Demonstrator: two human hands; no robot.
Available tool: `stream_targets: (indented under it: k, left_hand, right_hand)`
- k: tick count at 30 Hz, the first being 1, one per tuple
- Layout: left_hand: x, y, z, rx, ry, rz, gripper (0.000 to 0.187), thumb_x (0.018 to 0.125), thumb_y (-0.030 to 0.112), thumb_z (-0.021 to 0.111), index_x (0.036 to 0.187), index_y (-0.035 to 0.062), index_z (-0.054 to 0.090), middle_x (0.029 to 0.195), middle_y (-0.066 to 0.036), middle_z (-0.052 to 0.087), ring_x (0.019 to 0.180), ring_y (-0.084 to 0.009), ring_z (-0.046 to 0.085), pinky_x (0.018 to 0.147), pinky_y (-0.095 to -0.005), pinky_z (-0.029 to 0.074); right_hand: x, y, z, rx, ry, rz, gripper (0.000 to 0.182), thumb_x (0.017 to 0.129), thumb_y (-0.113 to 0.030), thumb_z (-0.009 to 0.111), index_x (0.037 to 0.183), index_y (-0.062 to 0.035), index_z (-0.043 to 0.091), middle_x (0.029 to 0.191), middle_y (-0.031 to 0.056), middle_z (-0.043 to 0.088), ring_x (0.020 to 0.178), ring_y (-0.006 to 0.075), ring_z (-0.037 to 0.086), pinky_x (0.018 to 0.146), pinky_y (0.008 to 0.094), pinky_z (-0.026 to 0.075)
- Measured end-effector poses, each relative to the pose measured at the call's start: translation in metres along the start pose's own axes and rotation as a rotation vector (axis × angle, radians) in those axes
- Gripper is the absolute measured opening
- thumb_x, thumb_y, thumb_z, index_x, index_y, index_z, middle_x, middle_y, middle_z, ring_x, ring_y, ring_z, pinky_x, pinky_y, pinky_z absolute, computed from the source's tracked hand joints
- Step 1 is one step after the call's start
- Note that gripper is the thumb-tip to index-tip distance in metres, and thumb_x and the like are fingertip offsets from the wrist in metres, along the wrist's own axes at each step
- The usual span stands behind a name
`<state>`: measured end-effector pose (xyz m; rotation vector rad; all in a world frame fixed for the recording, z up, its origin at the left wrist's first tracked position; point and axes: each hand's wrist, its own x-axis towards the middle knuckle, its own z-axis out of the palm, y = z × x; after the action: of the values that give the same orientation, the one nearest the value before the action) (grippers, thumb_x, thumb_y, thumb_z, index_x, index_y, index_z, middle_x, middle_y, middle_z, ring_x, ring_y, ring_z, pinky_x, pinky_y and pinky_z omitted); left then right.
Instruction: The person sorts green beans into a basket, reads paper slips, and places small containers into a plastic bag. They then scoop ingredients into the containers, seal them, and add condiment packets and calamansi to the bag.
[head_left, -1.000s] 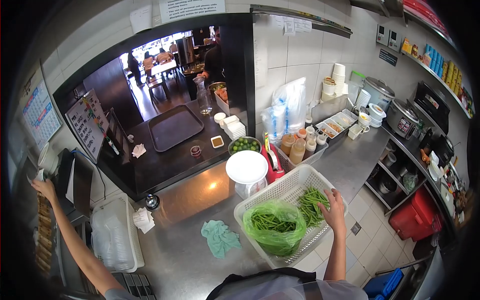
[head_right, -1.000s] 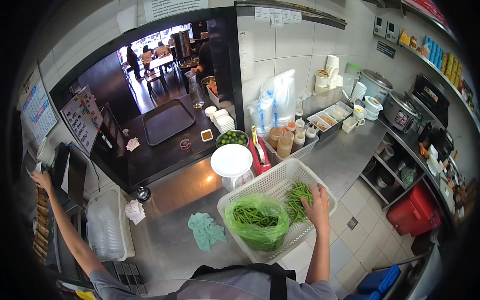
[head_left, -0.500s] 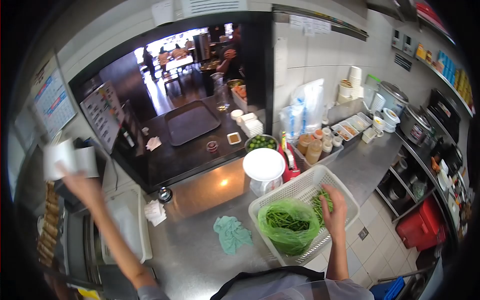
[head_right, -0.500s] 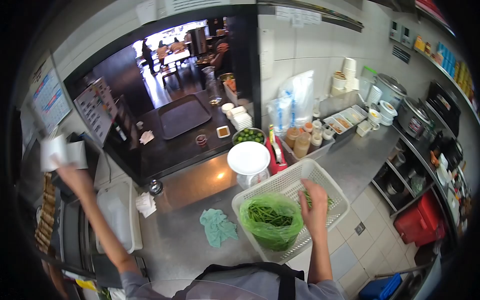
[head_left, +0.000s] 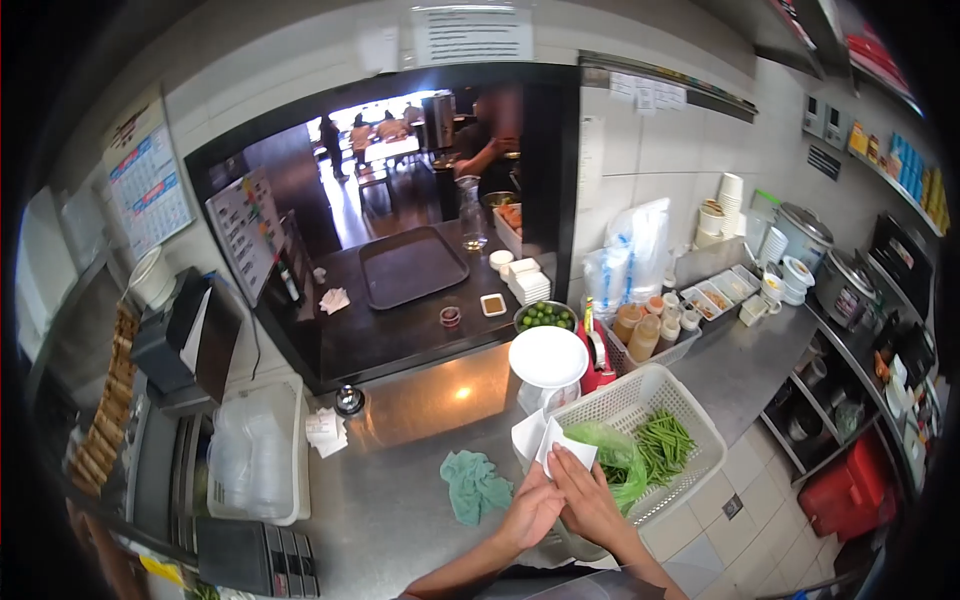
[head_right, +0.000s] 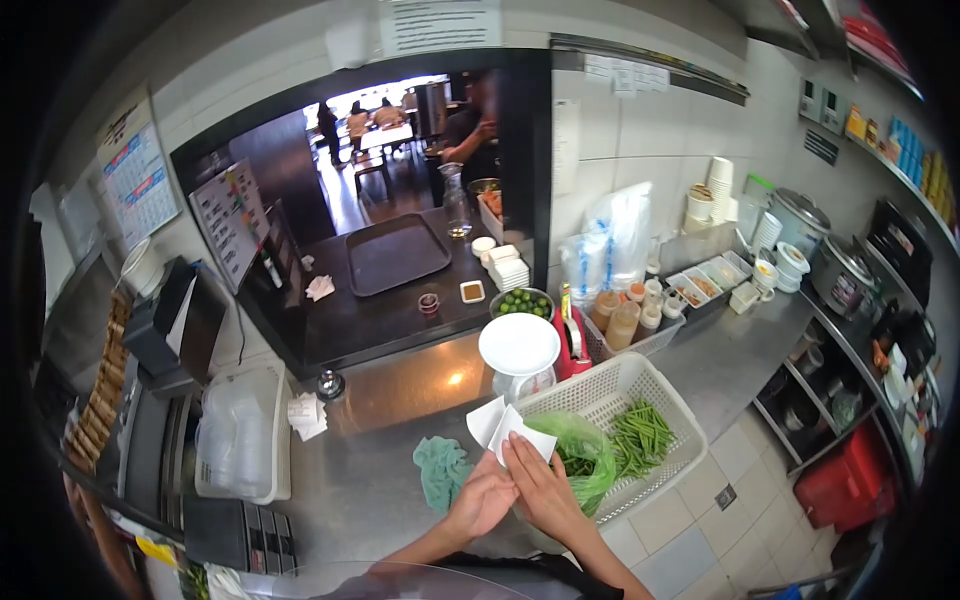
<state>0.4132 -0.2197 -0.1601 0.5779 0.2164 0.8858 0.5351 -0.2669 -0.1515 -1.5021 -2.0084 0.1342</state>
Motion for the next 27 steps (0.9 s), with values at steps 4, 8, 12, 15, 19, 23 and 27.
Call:
stream_targets:
  k: [4,8,12,15,19,23,27]
  left_hand:
    - [-0.008,0.014,0.011,-0.156,-0.032,-0.06,0.067,0.079,0.014,0.048,0.141,0.0103,0.022,0.144,-0.013,0.028,0.131,-0.0295,0.031,0.106,-0.0451,0.028]
    - [-0.005,0.035,0.007,0.185,0.139,0.465,0.07,0.084,0.022,0.05,0.144,0.011,0.017,0.145,-0.01,0.027,0.131,-0.034,0.031,0.105,-0.045,0.03]
    - [0.002,0.026,0.031,0.341,0.259,0.524,0.067,0.088,0.011,0.046,0.145,0.0075,0.011,0.144,-0.016,0.026,0.131,-0.0371,0.032,0.104,-0.0452,0.03]
    - [0.028,-0.009,0.056,0.434,0.243,0.427,0.067,0.089,0.007,0.043,0.145,0.0069,0.007,0.142,-0.018,0.028,0.129,-0.0383,0.034,0.104,-0.045,0.03]
    - [0.082,-0.06,0.085,0.364,0.227,0.262,0.075,0.088,-0.001,0.047,0.146,0.0105,0.001,0.139,-0.016,0.034,0.122,-0.0283,0.044,0.101,-0.0397,0.034]
    - [0.13,-0.109,0.109,0.468,0.263,0.273,0.078,0.084,-0.01,0.048,0.146,0.01,0.007,0.138,-0.015,0.036,0.114,-0.0203,0.048,0.097,-0.0318,0.04]
    - [0.146,-0.135,0.116,0.509,0.314,0.369,0.082,0.077,-0.018,0.044,0.146,0.0108,0.011,0.138,-0.016,0.037,0.118,-0.0197,0.046,0.096,-0.0289,0.04]
  right_hand:
    - [-0.026,0.037,-0.009,0.192,0.036,0.109,0.047,0.079,0.003,0.053,0.125,-0.0037,0.05,0.128,0.0131,0.052,0.119,0.0267,0.05,0.099,0.0447,0.036]
    - [-0.028,0.071,-0.038,1.528,0.326,0.583,0.034,0.09,-0.004,0.05,0.123,0.0019,0.049,0.122,0.0141,0.055,0.109,0.0249,0.057,0.094,0.0438,0.046]
    - [-0.018,0.094,-0.067,1.918,0.265,0.504,0.034,0.09,-0.005,0.051,0.122,0.0038,0.045,0.118,0.0166,0.057,0.108,0.0273,0.057,0.095,0.0474,0.046]
    - [-0.018,0.118,-0.077,1.994,0.127,0.476,0.033,0.09,-0.005,0.05,0.122,0.0033,0.045,0.119,0.0165,0.056,0.108,0.0278,0.057,0.095,0.0478,0.046]
    - [-0.028,0.156,-0.097,1.959,-0.017,0.515,0.031,0.091,-0.004,0.049,0.121,0.0031,0.046,0.118,0.0166,0.057,0.107,0.027,0.058,0.092,0.047,0.049]
    - [-0.044,0.194,-0.11,1.875,-0.107,0.558,0.035,0.092,-0.005,0.048,0.126,0.0007,0.044,0.118,0.0145,0.056,0.106,0.0242,0.058,0.086,0.0444,0.053]
    - [-0.046,0.207,-0.131,1.657,-0.032,0.498,0.048,0.09,0.003,0.047,0.136,-0.0037,0.035,0.126,0.0116,0.05,0.104,0.0203,0.058,0.081,0.0341,0.053]
